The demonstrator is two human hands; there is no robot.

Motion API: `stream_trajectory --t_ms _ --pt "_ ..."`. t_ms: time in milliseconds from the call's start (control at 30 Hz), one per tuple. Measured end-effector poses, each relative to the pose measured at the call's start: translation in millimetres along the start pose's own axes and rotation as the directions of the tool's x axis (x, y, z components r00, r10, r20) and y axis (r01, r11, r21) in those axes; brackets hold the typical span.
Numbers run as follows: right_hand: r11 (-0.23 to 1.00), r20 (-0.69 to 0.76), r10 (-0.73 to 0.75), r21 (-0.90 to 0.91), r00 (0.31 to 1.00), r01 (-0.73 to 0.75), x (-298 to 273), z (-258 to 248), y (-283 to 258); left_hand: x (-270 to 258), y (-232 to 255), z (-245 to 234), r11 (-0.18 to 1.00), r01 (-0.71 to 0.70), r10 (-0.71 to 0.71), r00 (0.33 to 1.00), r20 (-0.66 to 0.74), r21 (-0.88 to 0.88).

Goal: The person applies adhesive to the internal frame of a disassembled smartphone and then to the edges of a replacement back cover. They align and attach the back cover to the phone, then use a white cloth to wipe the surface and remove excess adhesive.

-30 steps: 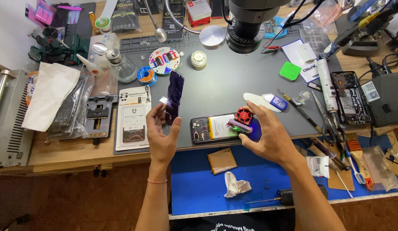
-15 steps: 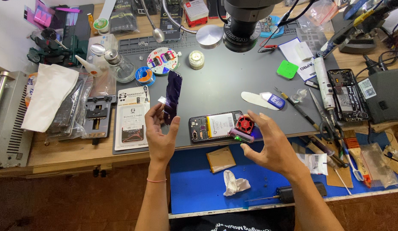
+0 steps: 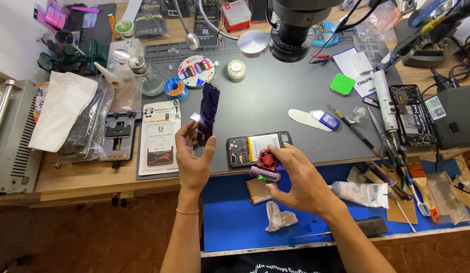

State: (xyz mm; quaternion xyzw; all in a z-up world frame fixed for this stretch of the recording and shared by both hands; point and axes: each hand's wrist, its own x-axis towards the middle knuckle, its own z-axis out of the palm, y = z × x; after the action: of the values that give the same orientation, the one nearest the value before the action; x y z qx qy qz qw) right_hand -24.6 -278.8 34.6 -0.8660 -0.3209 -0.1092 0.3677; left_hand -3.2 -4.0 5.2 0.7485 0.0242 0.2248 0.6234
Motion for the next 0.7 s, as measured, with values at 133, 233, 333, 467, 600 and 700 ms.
stream_trajectory --t_ms 133,233,333,467,600,700 --pt "1.000 0.050 0.028 0.014 0.998 -0.028 3 11 -3 0 -3 -1 1.000 -0.008 0.008 1.000 -0.002 -0.014" --pt "1.000 0.057 -0.016 0.016 0.998 0.015 13 14 -11 1 -3 -2 1.000 -0.013 0.013 1.000 -0.004 -0.017" --pt "0.999 0.094 -0.023 0.035 0.995 0.020 24 18 -22 2 -5 -3 0.999 -0.022 0.022 1.000 -0.005 -0.028" --pt "0.999 0.141 -0.028 0.030 0.990 0.024 28 29 -22 2 -7 -5 0.999 -0.023 0.023 1.000 -0.007 -0.025" --pt "0.998 0.157 -0.066 0.035 0.985 0.061 34 36 -25 3 -5 -6 0.999 -0.028 0.028 1.000 0.001 -0.021" --pt "0.995 0.156 -0.095 0.017 0.983 0.093 40 40 -29 4 -4 -6 1.000 -0.028 0.028 1.000 0.003 -0.014"
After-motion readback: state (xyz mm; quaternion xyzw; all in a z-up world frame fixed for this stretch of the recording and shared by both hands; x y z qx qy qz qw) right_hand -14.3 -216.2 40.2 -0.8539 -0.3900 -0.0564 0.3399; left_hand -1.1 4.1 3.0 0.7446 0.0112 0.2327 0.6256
